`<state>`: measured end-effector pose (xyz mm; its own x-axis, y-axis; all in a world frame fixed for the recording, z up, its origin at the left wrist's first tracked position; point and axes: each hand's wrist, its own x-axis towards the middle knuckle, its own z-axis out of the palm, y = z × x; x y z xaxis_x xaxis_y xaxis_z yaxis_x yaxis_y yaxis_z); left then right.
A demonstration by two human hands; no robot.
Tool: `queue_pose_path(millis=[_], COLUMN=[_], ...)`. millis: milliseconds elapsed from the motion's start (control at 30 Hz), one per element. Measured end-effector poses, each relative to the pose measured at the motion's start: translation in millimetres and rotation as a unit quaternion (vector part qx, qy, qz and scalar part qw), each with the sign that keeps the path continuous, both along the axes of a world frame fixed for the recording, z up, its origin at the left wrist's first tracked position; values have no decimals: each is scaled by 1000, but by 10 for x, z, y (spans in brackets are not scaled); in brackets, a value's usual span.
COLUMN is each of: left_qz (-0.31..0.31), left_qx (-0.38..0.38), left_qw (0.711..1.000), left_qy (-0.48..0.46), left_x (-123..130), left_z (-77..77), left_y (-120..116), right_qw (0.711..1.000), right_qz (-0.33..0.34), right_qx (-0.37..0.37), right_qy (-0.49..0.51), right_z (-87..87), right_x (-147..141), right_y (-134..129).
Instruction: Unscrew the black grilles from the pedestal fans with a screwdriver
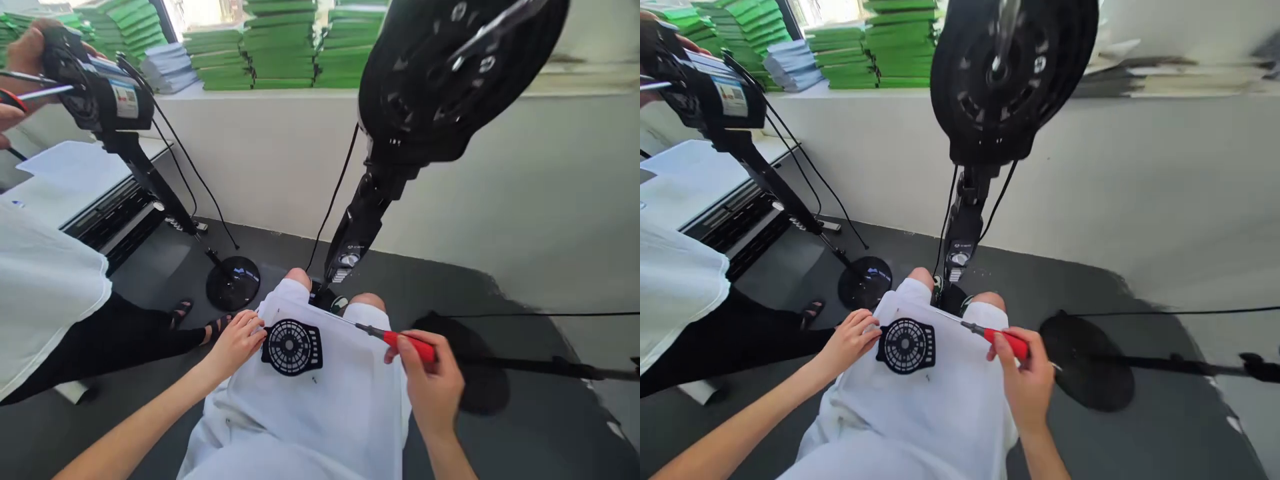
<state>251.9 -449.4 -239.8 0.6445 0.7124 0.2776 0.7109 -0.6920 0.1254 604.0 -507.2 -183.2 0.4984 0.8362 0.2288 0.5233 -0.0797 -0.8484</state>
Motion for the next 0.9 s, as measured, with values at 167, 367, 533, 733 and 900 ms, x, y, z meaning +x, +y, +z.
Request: queue_pose_path(millis=[167,367,533,733,900], left_qz=[-32,-181,-107,-130,-220], left_qx=[-33,-236,-180,-56,-43], left_qw=[990,953,977,957,901], left_qy=[135,51,-33,254,372], left_x=[276,725,628,368,364], left_z=[-13,19,133,164,-2], left_y=[-29,-82,216,338,185], right_qw=[993,992,990,989,993], right_qz=[42,-12,-21,-22,-6], right_qx=[-47,-36,-44,-58,-42], right_qy=[98,122,134,133,110], right_z=[-230,-232,-362,-452,-378], right_x=[-264,-108,-17,-23,-74], right_y=[-114,-341,-528,-604,-593])
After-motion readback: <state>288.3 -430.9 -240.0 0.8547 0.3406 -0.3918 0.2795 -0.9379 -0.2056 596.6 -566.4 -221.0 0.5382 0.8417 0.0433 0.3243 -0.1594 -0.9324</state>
